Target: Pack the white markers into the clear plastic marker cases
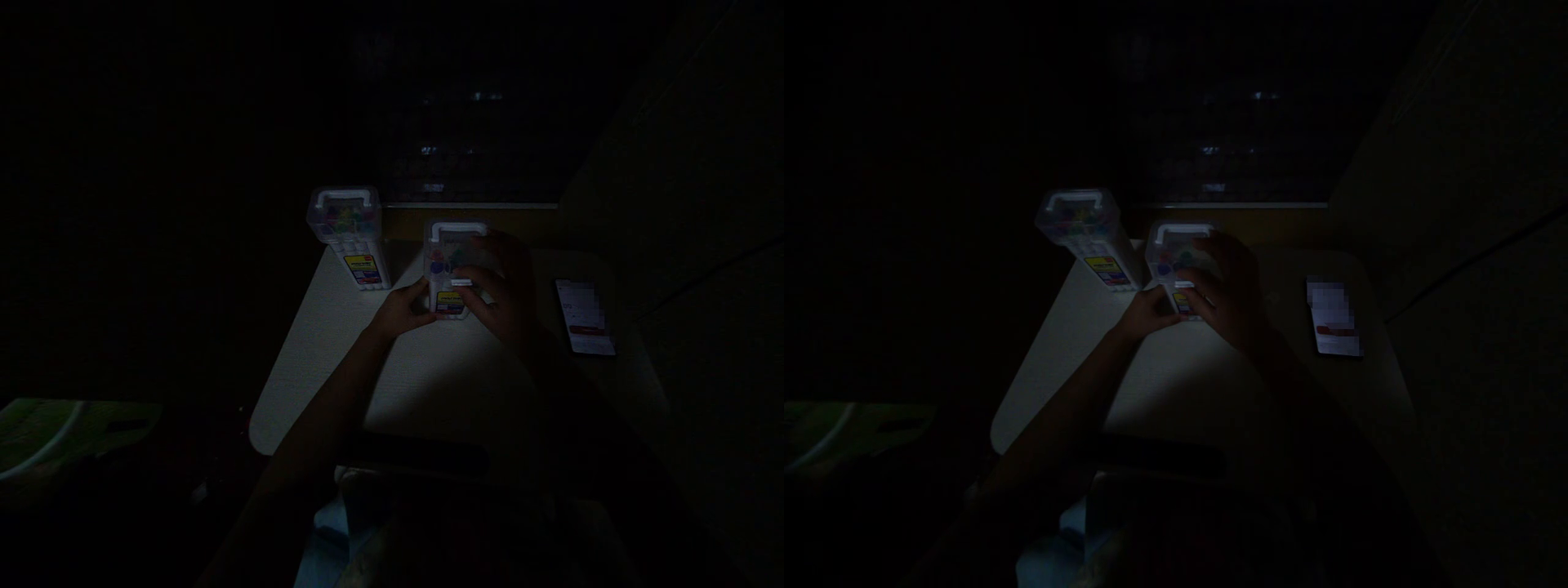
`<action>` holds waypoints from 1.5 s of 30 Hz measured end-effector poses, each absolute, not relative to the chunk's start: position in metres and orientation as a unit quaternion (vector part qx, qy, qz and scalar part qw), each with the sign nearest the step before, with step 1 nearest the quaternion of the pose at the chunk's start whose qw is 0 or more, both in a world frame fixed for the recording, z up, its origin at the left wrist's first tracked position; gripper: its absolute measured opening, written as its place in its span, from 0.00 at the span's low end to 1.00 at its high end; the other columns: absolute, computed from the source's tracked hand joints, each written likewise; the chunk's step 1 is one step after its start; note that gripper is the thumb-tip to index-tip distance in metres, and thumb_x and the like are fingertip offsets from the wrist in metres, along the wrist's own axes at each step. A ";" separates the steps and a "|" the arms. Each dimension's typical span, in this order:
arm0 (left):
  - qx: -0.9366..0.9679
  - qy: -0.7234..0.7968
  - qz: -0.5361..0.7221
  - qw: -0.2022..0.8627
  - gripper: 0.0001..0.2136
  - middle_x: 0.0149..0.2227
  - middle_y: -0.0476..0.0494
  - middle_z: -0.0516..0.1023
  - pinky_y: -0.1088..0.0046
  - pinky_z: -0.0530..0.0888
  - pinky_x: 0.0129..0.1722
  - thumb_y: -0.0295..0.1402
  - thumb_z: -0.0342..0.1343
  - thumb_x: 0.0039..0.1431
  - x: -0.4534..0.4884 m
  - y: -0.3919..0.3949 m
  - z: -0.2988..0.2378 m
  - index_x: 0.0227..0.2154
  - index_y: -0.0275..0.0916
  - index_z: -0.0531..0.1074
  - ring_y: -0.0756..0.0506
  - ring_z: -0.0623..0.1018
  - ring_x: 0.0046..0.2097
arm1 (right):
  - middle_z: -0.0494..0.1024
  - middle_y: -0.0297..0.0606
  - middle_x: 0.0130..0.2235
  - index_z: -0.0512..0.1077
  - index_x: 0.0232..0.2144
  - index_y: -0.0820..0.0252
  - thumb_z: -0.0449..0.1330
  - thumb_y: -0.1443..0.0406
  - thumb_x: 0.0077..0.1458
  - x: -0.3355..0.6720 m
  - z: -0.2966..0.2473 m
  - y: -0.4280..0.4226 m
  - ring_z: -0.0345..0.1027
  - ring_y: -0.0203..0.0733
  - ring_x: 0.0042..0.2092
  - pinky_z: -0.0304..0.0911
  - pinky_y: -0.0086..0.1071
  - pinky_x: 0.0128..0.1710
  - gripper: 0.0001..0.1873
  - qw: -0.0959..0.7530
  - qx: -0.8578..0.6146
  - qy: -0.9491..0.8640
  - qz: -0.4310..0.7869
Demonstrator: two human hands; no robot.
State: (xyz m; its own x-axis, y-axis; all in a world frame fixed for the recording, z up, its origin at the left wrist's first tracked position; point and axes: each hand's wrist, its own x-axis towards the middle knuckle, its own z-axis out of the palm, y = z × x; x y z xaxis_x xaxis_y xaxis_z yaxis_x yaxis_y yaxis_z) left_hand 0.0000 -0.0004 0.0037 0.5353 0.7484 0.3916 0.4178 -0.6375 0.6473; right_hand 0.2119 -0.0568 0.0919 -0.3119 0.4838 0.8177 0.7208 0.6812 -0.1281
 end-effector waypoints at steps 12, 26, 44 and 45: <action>0.847 0.360 0.320 0.225 0.37 0.45 0.36 0.80 0.65 0.77 0.44 0.58 0.58 0.49 -0.001 0.000 0.004 0.55 0.35 0.68 0.40 0.81 0.43 | 0.75 0.41 0.52 0.68 0.52 0.52 0.57 0.60 0.60 0.214 0.099 -0.057 0.68 0.50 0.55 0.64 0.50 0.54 0.18 0.456 -0.405 -0.779 -0.144; 0.834 0.368 0.326 0.250 0.39 0.45 0.34 0.81 0.59 0.77 0.44 0.59 0.59 0.46 0.000 -0.001 0.006 0.55 0.34 0.68 0.36 0.81 0.44 | 0.76 0.35 0.51 0.72 0.47 0.47 0.59 0.61 0.58 0.210 0.100 -0.057 0.67 0.49 0.55 0.63 0.49 0.56 0.13 0.484 -0.412 -0.765 -0.102; 0.837 0.358 0.320 0.261 0.34 0.49 0.34 0.79 0.61 0.76 0.47 0.55 0.59 0.49 0.000 0.000 0.002 0.53 0.35 0.68 0.37 0.80 0.47 | 0.76 0.36 0.48 0.71 0.45 0.47 0.59 0.63 0.57 0.204 0.096 -0.054 0.68 0.48 0.53 0.64 0.49 0.55 0.12 0.521 -0.403 -0.746 -0.097; 0.838 0.360 0.317 0.258 0.34 0.49 0.33 0.79 0.61 0.76 0.47 0.55 0.59 0.50 0.001 0.001 0.002 0.53 0.35 0.68 0.37 0.80 0.47 | 0.76 0.37 0.49 0.70 0.46 0.48 0.60 0.63 0.57 0.204 0.095 -0.054 0.67 0.49 0.54 0.63 0.50 0.55 0.13 0.519 -0.399 -0.750 -0.098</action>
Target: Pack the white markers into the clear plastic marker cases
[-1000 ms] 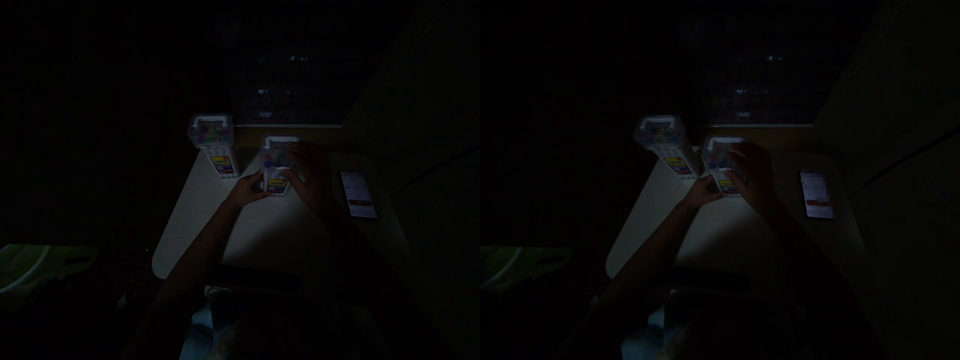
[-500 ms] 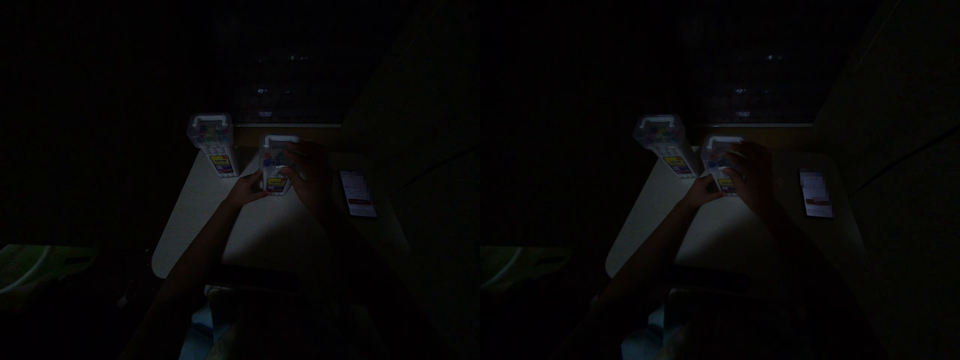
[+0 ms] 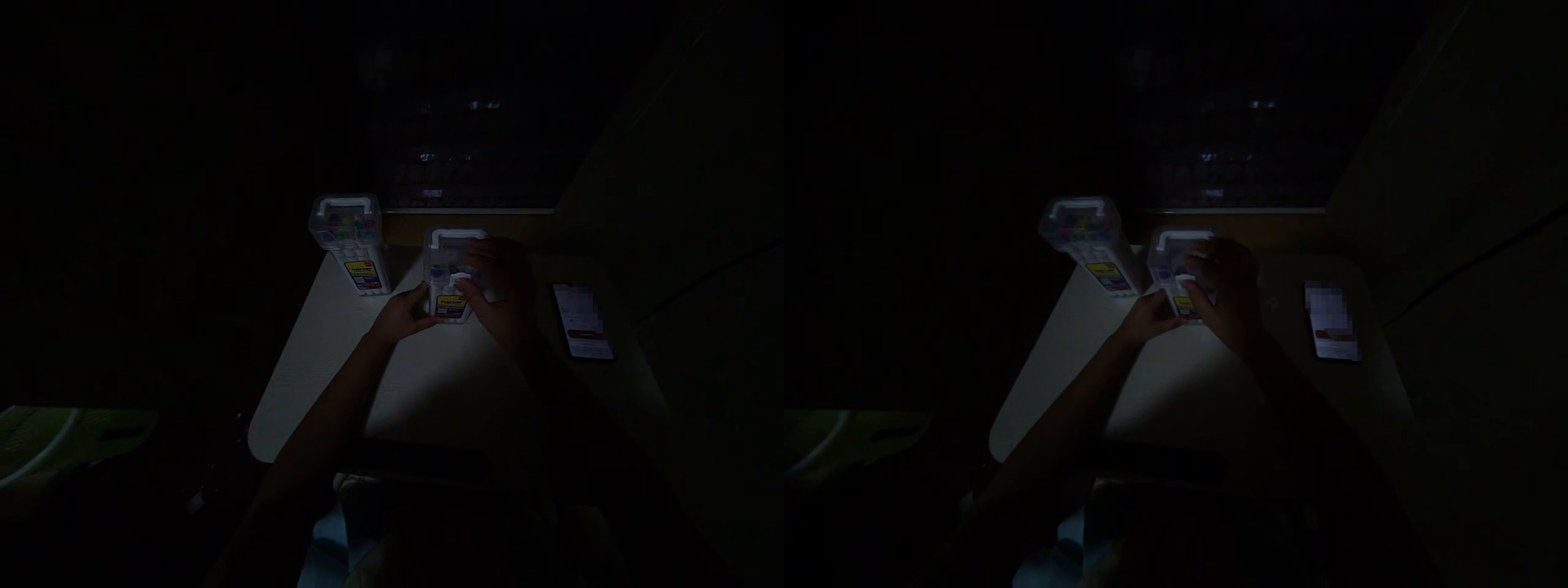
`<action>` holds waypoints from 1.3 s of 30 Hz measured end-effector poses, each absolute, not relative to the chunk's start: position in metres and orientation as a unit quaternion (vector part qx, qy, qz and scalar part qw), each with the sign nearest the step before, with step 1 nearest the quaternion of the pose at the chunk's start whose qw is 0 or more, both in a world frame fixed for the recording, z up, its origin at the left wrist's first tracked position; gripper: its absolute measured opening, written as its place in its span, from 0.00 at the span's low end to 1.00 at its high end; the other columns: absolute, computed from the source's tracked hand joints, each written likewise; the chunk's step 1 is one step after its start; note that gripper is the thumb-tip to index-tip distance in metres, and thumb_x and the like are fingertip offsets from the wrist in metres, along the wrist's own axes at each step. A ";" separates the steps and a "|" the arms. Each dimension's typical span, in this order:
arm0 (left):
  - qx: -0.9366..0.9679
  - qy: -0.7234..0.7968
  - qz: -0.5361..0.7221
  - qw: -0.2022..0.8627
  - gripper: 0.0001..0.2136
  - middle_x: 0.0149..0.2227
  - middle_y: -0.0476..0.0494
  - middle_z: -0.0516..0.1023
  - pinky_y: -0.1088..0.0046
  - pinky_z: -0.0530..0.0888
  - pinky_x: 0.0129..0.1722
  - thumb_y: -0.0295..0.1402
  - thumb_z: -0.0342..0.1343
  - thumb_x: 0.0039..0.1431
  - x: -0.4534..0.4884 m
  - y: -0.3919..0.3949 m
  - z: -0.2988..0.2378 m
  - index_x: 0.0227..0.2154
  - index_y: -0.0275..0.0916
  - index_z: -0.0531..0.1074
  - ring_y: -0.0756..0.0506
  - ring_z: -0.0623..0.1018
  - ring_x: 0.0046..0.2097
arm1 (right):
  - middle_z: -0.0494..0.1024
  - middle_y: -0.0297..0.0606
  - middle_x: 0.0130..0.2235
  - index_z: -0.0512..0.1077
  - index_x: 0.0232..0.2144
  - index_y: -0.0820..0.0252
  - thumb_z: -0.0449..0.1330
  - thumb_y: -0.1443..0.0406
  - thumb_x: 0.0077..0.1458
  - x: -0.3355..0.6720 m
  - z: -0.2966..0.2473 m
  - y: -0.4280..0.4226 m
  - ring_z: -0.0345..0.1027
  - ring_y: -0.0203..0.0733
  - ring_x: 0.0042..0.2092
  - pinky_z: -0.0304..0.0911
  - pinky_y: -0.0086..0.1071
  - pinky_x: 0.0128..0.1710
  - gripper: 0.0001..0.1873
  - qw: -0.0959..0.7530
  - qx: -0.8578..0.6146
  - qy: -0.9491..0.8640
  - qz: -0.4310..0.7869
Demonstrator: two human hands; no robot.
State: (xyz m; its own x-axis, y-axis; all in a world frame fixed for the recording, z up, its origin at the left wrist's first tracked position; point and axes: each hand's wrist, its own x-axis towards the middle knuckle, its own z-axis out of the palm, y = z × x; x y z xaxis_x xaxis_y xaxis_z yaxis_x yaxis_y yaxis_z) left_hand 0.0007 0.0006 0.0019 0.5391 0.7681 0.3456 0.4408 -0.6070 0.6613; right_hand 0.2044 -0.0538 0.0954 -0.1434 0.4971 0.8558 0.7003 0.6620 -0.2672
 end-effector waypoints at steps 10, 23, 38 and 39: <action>0.749 0.443 0.493 -0.017 0.14 0.37 0.40 0.74 0.58 0.72 0.46 0.45 0.53 0.57 -0.014 -0.009 -0.001 0.39 0.40 0.72 0.40 0.74 0.42 | 0.61 0.42 0.63 0.63 0.51 0.47 0.60 0.68 0.54 0.212 0.079 -0.046 0.56 0.54 0.64 0.59 0.56 0.59 0.23 0.502 -0.435 -0.740 -0.105; 0.593 0.450 0.636 0.204 0.39 0.55 0.38 0.67 0.67 0.74 0.50 0.55 0.60 0.49 -0.033 0.030 -0.007 0.60 0.49 0.50 0.45 0.74 0.54 | 0.65 0.42 0.60 0.64 0.51 0.48 0.61 0.68 0.53 0.236 0.075 -0.039 0.61 0.49 0.61 0.61 0.52 0.60 0.23 0.524 -0.449 -0.717 -0.098; 0.663 0.369 0.539 0.366 0.36 0.49 0.34 0.77 0.63 0.78 0.47 0.53 0.65 0.44 0.000 0.018 -0.006 0.51 0.38 0.61 0.41 0.79 0.49 | 0.66 0.42 0.60 0.66 0.54 0.49 0.58 0.65 0.57 0.248 0.078 -0.034 0.59 0.50 0.62 0.60 0.53 0.60 0.21 0.515 -0.441 -0.729 -0.093; 0.661 0.369 0.537 0.373 0.35 0.49 0.34 0.77 0.62 0.78 0.47 0.53 0.65 0.44 0.002 0.018 -0.005 0.51 0.38 0.61 0.40 0.79 0.49 | 0.66 0.42 0.60 0.66 0.53 0.49 0.58 0.65 0.57 0.248 0.079 -0.034 0.59 0.50 0.62 0.59 0.53 0.60 0.21 0.516 -0.445 -0.726 -0.092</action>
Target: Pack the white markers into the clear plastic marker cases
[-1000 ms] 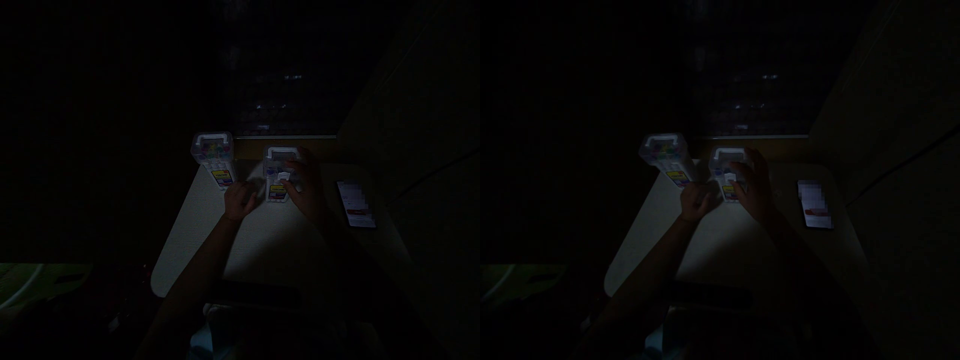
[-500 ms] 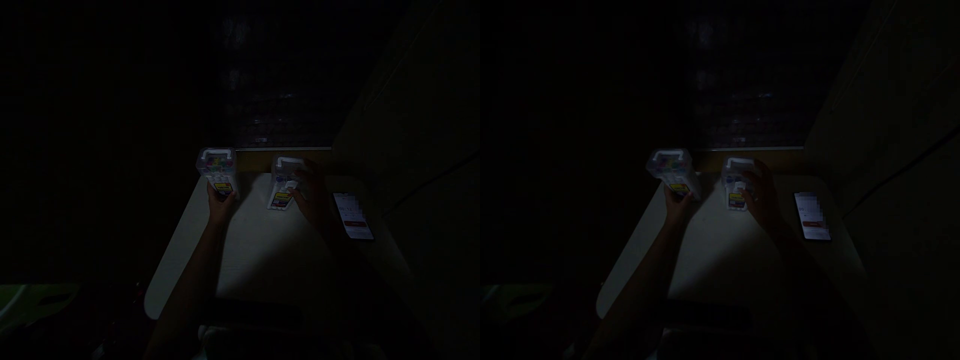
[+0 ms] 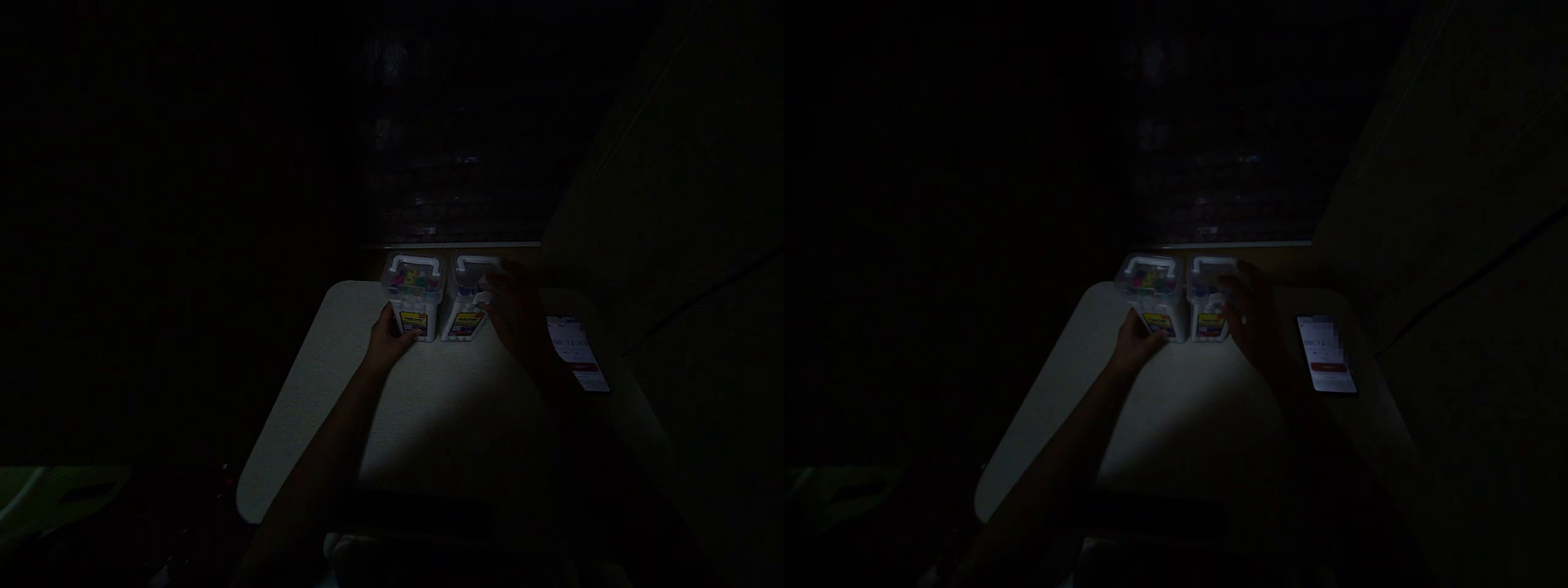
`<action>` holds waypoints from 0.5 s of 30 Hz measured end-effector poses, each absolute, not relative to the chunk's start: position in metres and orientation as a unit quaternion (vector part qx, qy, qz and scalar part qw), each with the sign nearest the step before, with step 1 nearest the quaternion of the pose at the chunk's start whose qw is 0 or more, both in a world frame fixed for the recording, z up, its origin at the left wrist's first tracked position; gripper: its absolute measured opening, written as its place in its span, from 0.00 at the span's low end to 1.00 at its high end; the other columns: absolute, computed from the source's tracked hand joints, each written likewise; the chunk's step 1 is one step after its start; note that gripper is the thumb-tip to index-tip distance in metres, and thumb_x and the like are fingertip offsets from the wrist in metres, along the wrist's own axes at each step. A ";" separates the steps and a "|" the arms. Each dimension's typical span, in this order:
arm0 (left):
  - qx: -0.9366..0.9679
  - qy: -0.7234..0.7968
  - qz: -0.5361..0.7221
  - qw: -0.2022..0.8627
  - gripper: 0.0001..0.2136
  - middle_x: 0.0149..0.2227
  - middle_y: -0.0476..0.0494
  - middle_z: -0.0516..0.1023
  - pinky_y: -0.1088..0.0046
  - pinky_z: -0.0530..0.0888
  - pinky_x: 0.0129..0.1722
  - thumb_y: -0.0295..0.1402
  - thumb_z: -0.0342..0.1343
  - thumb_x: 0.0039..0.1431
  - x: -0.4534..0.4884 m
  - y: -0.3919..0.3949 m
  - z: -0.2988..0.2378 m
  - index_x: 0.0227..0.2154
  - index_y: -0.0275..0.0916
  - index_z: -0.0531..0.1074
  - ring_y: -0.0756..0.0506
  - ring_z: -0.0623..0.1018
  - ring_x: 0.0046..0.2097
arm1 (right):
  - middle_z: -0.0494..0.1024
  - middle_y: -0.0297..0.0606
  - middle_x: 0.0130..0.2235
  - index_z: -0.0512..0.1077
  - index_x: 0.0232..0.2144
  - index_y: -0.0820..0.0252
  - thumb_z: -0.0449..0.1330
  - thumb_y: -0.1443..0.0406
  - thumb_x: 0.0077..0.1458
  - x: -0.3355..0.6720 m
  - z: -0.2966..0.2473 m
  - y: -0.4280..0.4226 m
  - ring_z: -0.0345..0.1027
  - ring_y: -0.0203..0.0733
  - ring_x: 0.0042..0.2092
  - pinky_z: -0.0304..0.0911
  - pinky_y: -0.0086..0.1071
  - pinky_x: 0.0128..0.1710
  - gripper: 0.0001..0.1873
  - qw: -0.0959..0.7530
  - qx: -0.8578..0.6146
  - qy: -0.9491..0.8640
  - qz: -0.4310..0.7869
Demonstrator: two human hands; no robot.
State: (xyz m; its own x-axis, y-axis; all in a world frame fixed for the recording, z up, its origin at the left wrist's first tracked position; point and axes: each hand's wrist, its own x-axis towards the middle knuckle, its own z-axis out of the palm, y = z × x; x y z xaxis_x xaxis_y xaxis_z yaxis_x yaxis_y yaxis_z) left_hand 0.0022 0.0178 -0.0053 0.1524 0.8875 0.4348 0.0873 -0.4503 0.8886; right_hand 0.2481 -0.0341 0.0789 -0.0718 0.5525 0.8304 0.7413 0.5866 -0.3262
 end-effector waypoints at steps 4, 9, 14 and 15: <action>0.637 0.378 0.534 0.408 0.34 0.46 0.37 0.79 0.60 0.78 0.47 0.47 0.69 0.40 0.009 0.017 -0.003 0.48 0.38 0.64 0.40 0.81 0.46 | 0.66 0.43 0.60 0.67 0.53 0.50 0.58 0.62 0.58 0.247 0.081 -0.036 0.58 0.51 0.63 0.57 0.54 0.62 0.20 0.505 -0.466 -0.722 -0.085; 0.607 0.377 0.544 0.439 0.33 0.46 0.40 0.79 0.58 0.77 0.50 0.40 0.71 0.36 0.021 0.021 0.000 0.47 0.38 0.66 0.40 0.80 0.47 | 0.63 0.40 0.62 0.66 0.54 0.47 0.59 0.58 0.58 0.252 0.080 -0.036 0.55 0.51 0.65 0.53 0.54 0.64 0.22 0.503 -0.471 -0.722 -0.071; 0.605 0.370 0.544 0.449 0.32 0.48 0.39 0.78 0.56 0.76 0.52 0.35 0.70 0.37 0.034 0.026 0.000 0.47 0.39 0.66 0.39 0.79 0.49 | 0.58 0.40 0.66 0.60 0.60 0.46 0.61 0.55 0.56 0.265 0.072 -0.031 0.50 0.53 0.67 0.48 0.56 0.66 0.31 0.527 -0.488 -0.694 -0.055; 0.602 0.367 0.546 0.452 0.32 0.48 0.39 0.78 0.55 0.76 0.52 0.35 0.70 0.37 0.035 0.027 -0.001 0.47 0.39 0.66 0.39 0.79 0.50 | 0.58 0.41 0.66 0.60 0.61 0.46 0.62 0.54 0.54 0.267 0.070 -0.030 0.49 0.54 0.67 0.48 0.57 0.66 0.33 0.532 -0.493 -0.687 -0.044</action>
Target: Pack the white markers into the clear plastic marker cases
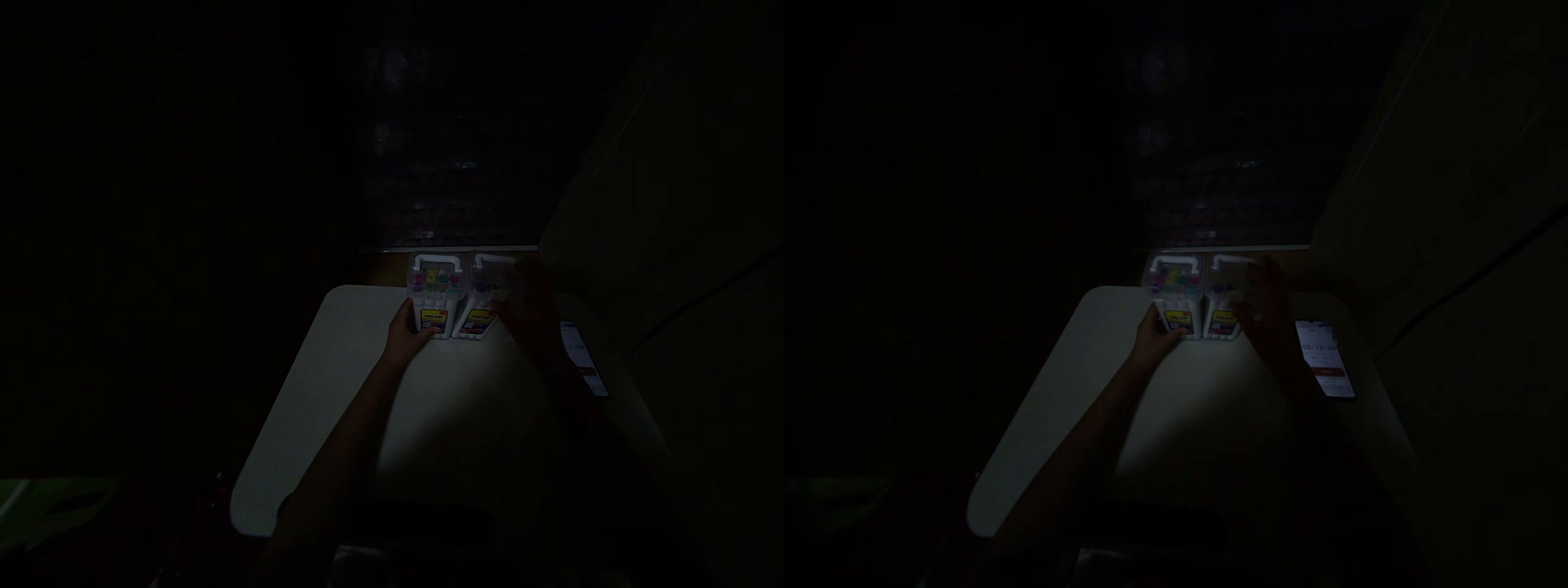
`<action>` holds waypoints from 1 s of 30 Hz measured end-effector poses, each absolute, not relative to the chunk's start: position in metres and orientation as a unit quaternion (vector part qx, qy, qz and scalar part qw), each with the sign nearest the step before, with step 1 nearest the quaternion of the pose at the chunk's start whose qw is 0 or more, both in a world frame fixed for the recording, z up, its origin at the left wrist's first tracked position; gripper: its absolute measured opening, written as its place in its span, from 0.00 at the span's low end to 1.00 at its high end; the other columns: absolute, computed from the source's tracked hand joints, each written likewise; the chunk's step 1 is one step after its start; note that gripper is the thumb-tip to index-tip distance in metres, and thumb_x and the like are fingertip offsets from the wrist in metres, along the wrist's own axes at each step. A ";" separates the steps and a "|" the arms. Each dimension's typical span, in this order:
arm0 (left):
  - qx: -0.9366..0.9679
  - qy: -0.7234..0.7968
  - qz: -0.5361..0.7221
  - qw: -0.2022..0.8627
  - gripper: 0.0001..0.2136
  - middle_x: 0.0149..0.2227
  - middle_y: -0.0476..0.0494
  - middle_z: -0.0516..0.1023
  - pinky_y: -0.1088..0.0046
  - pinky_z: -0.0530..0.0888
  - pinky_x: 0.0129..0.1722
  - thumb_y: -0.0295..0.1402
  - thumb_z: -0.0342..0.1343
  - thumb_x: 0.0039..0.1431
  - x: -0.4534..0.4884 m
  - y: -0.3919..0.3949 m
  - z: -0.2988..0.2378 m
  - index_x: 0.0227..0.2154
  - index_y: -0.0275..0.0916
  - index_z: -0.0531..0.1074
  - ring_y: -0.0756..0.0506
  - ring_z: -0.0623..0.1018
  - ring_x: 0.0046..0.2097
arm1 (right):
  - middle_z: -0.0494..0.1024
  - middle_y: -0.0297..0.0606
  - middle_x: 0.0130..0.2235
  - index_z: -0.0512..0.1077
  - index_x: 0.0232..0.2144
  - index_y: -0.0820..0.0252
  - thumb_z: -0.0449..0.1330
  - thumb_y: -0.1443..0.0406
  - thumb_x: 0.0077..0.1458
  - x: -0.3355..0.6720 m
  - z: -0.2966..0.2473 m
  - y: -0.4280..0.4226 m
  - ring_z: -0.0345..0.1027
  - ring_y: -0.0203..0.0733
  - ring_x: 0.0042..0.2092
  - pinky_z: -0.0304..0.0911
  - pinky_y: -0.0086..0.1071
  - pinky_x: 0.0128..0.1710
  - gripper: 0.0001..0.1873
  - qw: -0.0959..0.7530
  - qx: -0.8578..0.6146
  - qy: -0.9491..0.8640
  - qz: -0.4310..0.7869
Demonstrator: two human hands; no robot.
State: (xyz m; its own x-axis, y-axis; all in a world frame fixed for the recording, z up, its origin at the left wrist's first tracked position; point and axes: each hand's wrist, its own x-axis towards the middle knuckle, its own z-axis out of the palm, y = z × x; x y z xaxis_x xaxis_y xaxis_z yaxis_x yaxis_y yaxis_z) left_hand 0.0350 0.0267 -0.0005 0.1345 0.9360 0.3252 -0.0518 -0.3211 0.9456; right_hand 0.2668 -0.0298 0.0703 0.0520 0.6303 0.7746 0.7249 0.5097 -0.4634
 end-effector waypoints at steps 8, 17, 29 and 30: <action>0.571 0.353 0.570 0.473 0.33 0.47 0.39 0.77 0.53 0.76 0.51 0.37 0.72 0.35 0.033 0.027 -0.008 0.47 0.39 0.65 0.38 0.79 0.48 | 0.60 0.46 0.64 0.45 0.67 0.47 0.66 0.59 0.49 0.258 0.059 -0.026 0.61 0.50 0.62 0.62 0.50 0.60 0.49 0.584 -0.487 -0.634 0.139; 0.543 0.367 0.596 0.465 0.37 0.51 0.36 0.74 0.55 0.75 0.52 0.39 0.72 0.36 0.032 0.030 -0.014 0.50 0.41 0.60 0.39 0.78 0.50 | 0.61 0.43 0.64 0.48 0.66 0.45 0.67 0.58 0.46 0.265 0.044 -0.013 0.59 0.50 0.63 0.61 0.49 0.60 0.49 0.568 -0.483 -0.658 0.109; 0.555 0.341 0.590 0.478 0.41 0.53 0.37 0.72 0.56 0.73 0.54 0.44 0.72 0.37 0.030 0.033 -0.014 0.53 0.43 0.57 0.39 0.76 0.53 | 0.61 0.35 0.65 0.69 0.52 0.46 0.58 0.53 0.58 0.266 0.089 -0.038 0.51 0.54 0.67 0.52 0.55 0.65 0.19 0.476 -0.448 -0.753 -0.073; 0.558 0.338 0.588 0.478 0.41 0.54 0.37 0.72 0.56 0.73 0.54 0.44 0.72 0.38 0.030 0.032 -0.013 0.53 0.43 0.57 0.39 0.76 0.53 | 0.63 0.35 0.64 0.71 0.49 0.47 0.57 0.54 0.59 0.263 0.090 -0.039 0.51 0.53 0.67 0.52 0.55 0.65 0.16 0.469 -0.449 -0.756 -0.081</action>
State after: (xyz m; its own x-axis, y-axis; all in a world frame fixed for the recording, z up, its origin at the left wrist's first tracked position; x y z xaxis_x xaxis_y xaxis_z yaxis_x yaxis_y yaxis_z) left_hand 0.0301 0.0323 -0.0134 0.0797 0.9393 0.3337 -0.1860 -0.3149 0.9307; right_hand 0.2632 -0.0389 0.0905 -0.1570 0.6037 0.7816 0.7554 0.5832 -0.2987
